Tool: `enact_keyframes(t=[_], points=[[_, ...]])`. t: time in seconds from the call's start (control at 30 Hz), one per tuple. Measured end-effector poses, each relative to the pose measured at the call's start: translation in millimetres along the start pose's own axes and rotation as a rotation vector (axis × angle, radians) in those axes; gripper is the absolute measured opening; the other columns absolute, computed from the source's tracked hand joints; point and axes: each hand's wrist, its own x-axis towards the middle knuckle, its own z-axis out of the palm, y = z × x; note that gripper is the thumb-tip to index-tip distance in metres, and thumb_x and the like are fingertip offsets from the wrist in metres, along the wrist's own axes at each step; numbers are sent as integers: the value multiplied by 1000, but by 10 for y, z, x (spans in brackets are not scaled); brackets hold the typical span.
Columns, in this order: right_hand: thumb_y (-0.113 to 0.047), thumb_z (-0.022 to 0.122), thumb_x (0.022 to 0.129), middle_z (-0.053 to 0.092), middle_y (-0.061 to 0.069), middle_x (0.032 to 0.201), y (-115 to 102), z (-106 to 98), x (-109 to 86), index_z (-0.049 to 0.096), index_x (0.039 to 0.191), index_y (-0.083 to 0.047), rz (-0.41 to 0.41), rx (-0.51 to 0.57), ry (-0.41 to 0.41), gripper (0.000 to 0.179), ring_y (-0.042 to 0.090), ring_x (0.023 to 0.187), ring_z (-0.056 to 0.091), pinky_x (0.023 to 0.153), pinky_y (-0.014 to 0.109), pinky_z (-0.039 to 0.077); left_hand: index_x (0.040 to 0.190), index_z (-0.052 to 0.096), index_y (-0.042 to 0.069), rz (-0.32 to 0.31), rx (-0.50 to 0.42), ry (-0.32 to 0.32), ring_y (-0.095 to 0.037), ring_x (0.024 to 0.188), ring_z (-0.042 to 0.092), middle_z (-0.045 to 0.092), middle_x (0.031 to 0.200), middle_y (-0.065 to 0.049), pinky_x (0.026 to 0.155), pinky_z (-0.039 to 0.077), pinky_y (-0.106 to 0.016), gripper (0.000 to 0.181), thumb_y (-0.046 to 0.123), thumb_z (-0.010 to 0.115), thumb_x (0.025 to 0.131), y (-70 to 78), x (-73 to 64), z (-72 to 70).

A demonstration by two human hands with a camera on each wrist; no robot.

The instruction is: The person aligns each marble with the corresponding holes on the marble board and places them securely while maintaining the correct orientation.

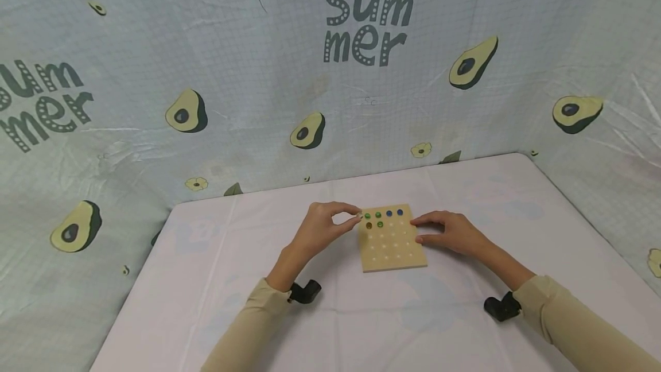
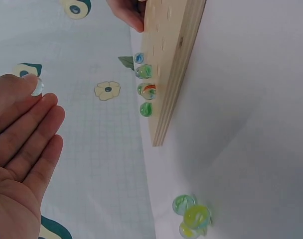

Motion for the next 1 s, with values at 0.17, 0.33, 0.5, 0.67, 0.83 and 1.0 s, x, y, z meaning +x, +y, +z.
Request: enact_keyframes(t=[0.17,0.33,0.5,0.67,0.83,1.0], points=[[-39,80,88,68,10,131,5,1,3,73,126,-18,-2,1,2,45,40,129,55,104,60,45,109,79,8,-29,-26,-8,-15,105,72,78,107,-2,93,57,-29,19,20,74,96,30,38,35],[-41,79,88,68,9,131,30,-4,9,73,126,-19,-4,-9,-1,45,40,130,55,105,60,44,108,79,9,-27,-44,7,-14,103,72,78,105,-1,93,57,-32,19,23,74,96,32,84,83],[-41,79,88,68,10,131,65,1,12,73,126,-19,5,-16,1,45,41,130,54,105,60,44,107,80,11,-72,-100,12,-10,102,71,78,102,2,92,58,-38,19,25,75,95,6,129,177],[-43,79,87,68,8,131,99,22,18,72,127,-19,14,-12,-2,47,39,130,54,106,60,44,106,80,13,-157,-173,4,-7,100,70,78,97,6,90,59,-38,17,26,75,95,-12,163,285],[-47,78,87,68,7,132,131,35,32,72,127,-20,9,-22,-6,49,38,131,54,108,59,42,107,80,13,-224,-207,8,-10,102,71,78,99,4,88,58,-31,17,23,74,95,-28,220,365],[-48,78,87,68,6,131,124,34,41,72,127,-21,-4,-19,-7,49,38,131,54,107,59,43,108,79,12,-303,-257,-12,-10,102,72,78,100,4,83,57,-21,17,21,75,94,-43,264,428]])
